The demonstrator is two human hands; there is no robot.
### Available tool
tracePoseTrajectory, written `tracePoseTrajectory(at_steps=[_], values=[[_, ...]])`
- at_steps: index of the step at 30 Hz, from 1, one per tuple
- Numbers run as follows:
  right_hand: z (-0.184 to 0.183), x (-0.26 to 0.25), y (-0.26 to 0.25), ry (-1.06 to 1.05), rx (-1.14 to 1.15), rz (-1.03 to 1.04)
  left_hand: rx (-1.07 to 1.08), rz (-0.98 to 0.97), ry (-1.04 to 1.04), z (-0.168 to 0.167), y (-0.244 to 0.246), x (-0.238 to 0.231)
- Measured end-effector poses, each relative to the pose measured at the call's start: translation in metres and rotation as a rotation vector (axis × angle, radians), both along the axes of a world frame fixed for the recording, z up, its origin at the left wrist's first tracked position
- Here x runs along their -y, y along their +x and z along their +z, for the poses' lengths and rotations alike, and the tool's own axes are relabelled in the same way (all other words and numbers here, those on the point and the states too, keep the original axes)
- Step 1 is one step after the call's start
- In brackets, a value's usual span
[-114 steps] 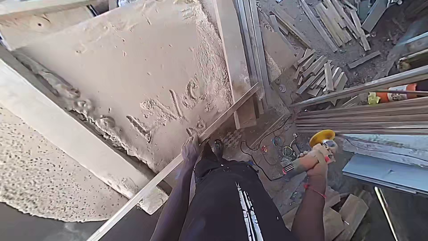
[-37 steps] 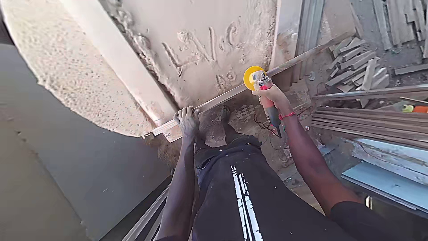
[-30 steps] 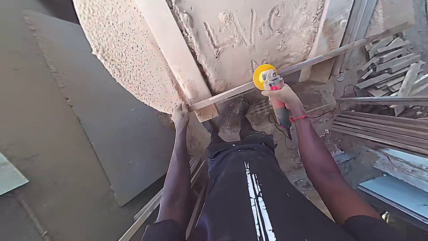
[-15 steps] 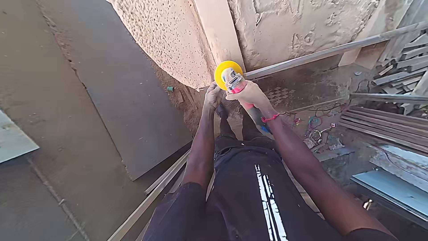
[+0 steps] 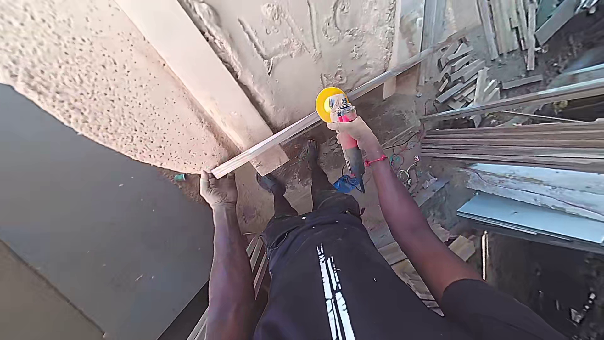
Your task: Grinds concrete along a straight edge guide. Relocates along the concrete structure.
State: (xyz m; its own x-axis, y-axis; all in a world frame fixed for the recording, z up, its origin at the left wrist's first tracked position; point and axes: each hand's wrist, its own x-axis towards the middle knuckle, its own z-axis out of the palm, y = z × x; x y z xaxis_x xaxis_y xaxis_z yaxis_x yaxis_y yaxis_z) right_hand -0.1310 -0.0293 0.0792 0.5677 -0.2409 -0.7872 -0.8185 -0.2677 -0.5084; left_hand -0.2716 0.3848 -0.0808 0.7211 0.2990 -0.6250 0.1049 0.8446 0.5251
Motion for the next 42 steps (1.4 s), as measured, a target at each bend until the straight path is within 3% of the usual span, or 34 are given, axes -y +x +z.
tracePoseTrajectory(at_steps=[5, 9, 13, 16, 18, 19, 21, 22, 25, 29, 33, 37, 42], values=[[0.014, 0.119, 0.052, -0.055, 0.037, -0.142, -0.197, -0.011, 0.484, 0.003, 0.017, 0.022], [0.023, 0.213, 0.096, -0.109, 0.038, -0.235, -0.159, 0.033, 0.862, 0.009, 0.022, 0.035], [0.033, 0.299, 0.131, -0.15, 0.105, -0.406, -0.162, 0.234, 0.821, 0.025, 0.044, 0.059], [0.045, 0.342, 0.142, -0.203, 0.18, -0.504, -0.339, 0.277, 0.861, 0.035, 0.056, 0.065], [0.055, 0.358, 0.142, -0.206, 0.213, -0.527, -0.622, 0.129, 0.977, 0.042, 0.059, 0.061], [0.058, 0.363, 0.14, -0.205, 0.212, -0.531, -0.79, -0.037, 1.003, 0.051, 0.06, 0.06], [0.059, 0.363, 0.137, -0.2, 0.202, -0.501, -0.999, -0.316, 0.925, 0.057, 0.06, 0.055], [0.057, 0.357, 0.136, -0.202, 0.191, -0.466, -0.988, -0.31, 0.809, 0.055, 0.061, 0.052], [0.046, 0.326, 0.132, -0.207, 0.153, -0.317, -0.798, -0.043, 0.467, 0.046, 0.058, 0.046], [0.023, 0.234, 0.117, -0.151, 0.069, -0.059, -0.497, 0.133, 0.135, 0.034, 0.034, 0.031], [0.005, 0.112, 0.072, -0.049, 0.031, 0.099, -0.142, 0.108, -0.103, 0.01, 0.005, 0.024], [0.009, 0.0, 0.002, -0.007, 0.022, 0.248, -0.078, 0.11, -0.248, -0.006, -0.015, 0.021], [-0.008, -0.109, -0.046, -0.008, -0.003, 0.438, 0.018, 0.088, -0.383, -0.016, -0.017, 0.021]])
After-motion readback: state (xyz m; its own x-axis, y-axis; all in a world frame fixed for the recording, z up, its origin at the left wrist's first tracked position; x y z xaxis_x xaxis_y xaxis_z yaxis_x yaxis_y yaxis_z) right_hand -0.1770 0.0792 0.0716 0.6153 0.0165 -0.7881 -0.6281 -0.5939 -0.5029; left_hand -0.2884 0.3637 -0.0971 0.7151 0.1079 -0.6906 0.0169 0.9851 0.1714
